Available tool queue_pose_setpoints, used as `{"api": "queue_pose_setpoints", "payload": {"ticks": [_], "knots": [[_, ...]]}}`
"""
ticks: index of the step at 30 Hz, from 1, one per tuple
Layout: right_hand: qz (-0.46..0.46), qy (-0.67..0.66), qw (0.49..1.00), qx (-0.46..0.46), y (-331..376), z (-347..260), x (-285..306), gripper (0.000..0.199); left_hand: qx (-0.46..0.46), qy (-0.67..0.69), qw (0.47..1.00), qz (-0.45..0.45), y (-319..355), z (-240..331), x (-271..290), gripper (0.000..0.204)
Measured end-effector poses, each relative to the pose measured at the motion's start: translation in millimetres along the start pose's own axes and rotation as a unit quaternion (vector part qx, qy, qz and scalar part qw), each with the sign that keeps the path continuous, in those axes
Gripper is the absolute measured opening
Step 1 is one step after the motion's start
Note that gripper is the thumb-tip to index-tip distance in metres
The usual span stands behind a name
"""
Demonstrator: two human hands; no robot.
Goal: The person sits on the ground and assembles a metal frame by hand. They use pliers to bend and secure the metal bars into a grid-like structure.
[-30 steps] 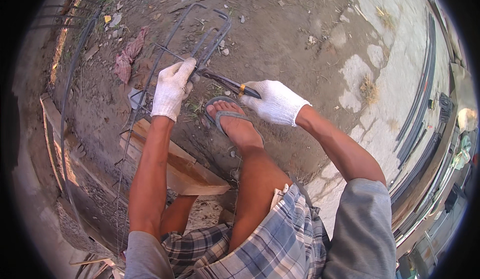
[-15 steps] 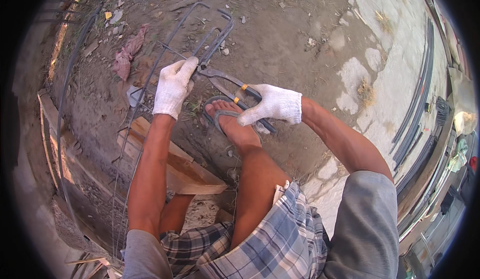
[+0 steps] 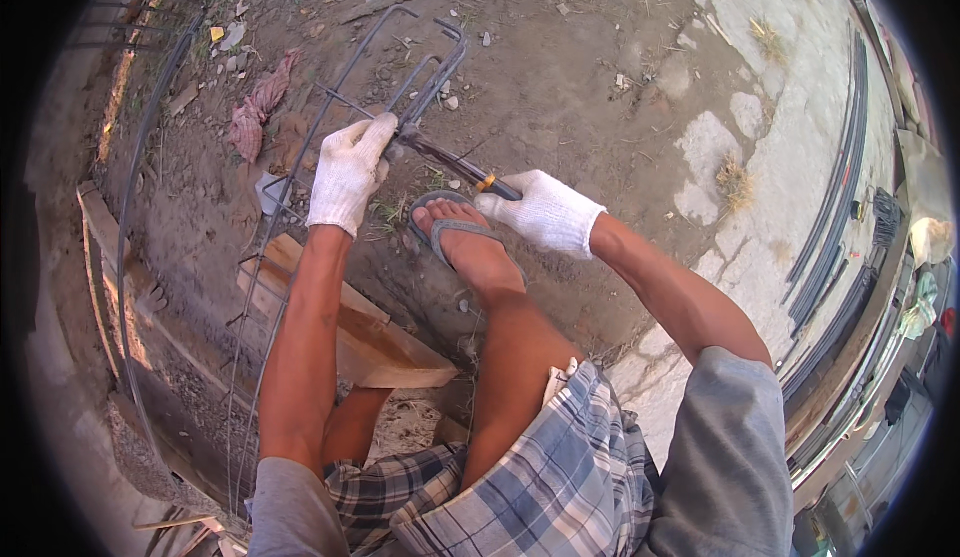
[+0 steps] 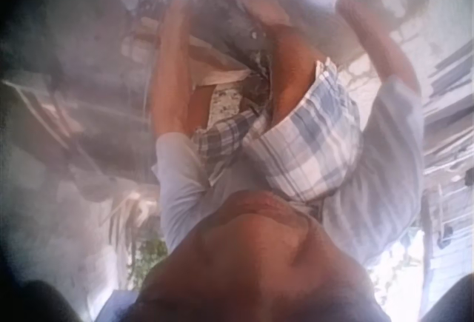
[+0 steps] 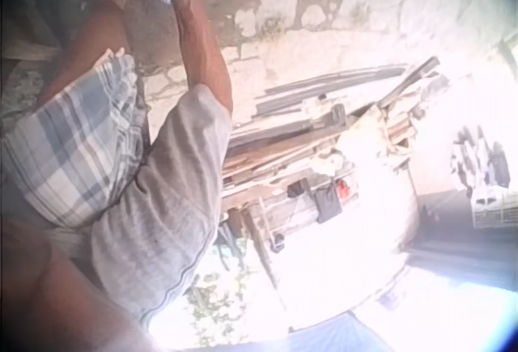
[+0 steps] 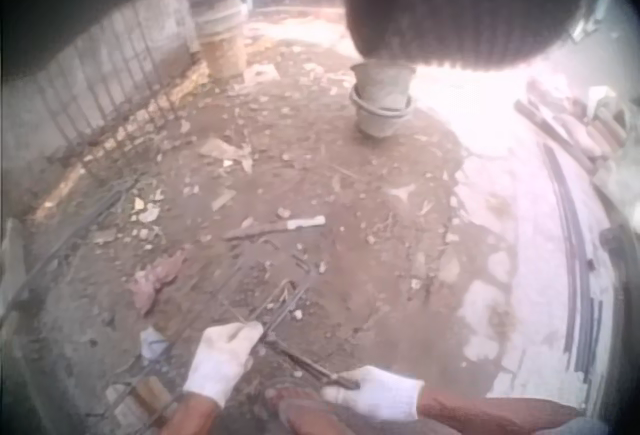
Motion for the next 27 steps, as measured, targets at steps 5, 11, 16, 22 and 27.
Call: {"api": "queue_pose_setpoints", "payload": {"ticks": [5, 11, 16, 22, 27], "knots": [[-0.184, -0.089, 0.979, -0.012, 17, -10, -36, 0.058, -0.026, -0.077, 0.996, 0.024, 1, -2, 11, 0.045], [0.063, 0.136, 0.987, 0.06, 10, 27, -1, 0.044, -0.28, -0.261, 0.888, 0.253, 71, 52, -7, 0.042], [0.007, 0.106, 0.994, -0.008, 12, 35, -11, 0.043, -0.362, -0.393, 0.845, 0.015, 97, 18, -90, 0.044], [-0.041, 0.063, 0.997, 0.013, 9, 46, -15, 0.039, -0.396, -0.253, 0.879, 0.074, 98, 24, -79, 0.018], [0.278, 0.354, 0.889, 0.086, 20, 55, 40, 0.072, -0.227, -0.392, 0.891, 0.0, 93, 5, -102, 0.025]]}}
Point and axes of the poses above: each hand's wrist, its own y-axis away from the middle knuckle, its own x-axis out of the back of the hand, z = x × y, the point moved 6 cm from there along -y, towards the middle knuckle, and after that the axes turned 9 degrees about -y, right-handed, at the moved point
